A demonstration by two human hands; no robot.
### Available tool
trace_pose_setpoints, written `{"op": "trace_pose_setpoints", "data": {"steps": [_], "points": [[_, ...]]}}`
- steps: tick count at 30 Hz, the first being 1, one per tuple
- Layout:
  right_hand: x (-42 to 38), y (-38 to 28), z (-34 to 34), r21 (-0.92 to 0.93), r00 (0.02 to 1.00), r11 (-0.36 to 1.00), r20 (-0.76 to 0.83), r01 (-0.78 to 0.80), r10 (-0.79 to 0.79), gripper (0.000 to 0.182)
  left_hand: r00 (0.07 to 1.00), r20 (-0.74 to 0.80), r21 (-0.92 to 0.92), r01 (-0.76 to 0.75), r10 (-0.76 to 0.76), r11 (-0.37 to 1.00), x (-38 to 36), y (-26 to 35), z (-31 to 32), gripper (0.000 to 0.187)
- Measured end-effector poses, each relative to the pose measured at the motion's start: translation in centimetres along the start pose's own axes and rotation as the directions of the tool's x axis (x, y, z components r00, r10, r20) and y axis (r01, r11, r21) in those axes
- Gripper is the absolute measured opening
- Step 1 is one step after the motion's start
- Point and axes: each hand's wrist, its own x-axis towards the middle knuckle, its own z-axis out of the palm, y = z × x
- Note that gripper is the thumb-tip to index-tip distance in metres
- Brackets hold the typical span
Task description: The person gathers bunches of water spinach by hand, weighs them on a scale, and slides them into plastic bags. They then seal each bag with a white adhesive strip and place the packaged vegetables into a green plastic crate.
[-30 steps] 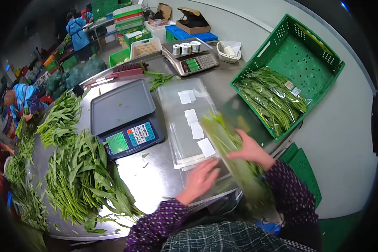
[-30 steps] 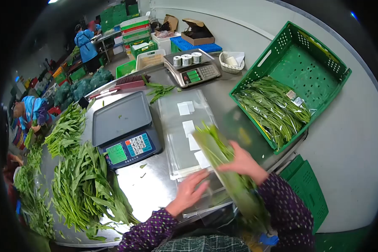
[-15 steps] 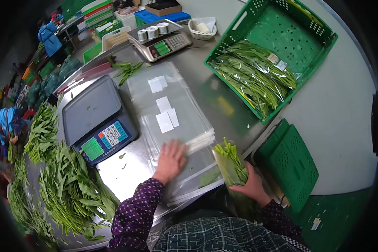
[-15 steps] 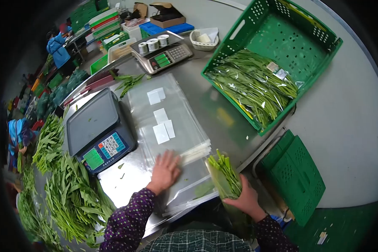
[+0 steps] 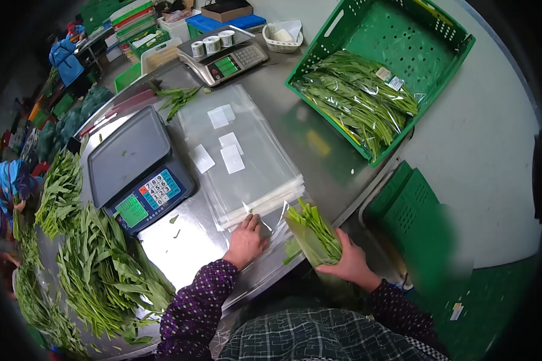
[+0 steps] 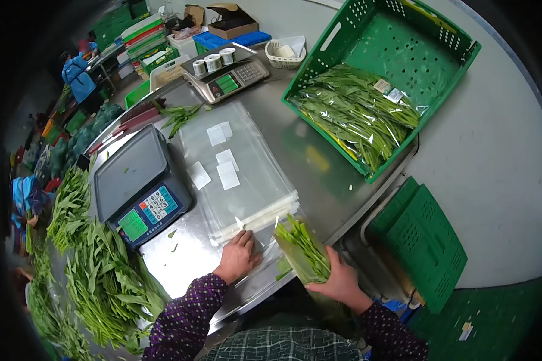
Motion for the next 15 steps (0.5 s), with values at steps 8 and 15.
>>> {"op": "trace_pose_setpoints", "data": {"steps": [8,15], "points": [[5.0,-3.5,0.1,-0.323,0.916,0.946,0.377,-0.01,0.139,0.106,0.988,-0.154,-0.062,-0.015,0.006,0.998,-1.4,-3.0,1.7,0.025],[3.3,-3.9,0.9,-0.278,0.964,0.959,0.234,-0.057,0.125,0.108,0.844,-0.296,-0.434,0.298,-0.447,0.85,0.8,-2.9,-4.2,0.018]]}}
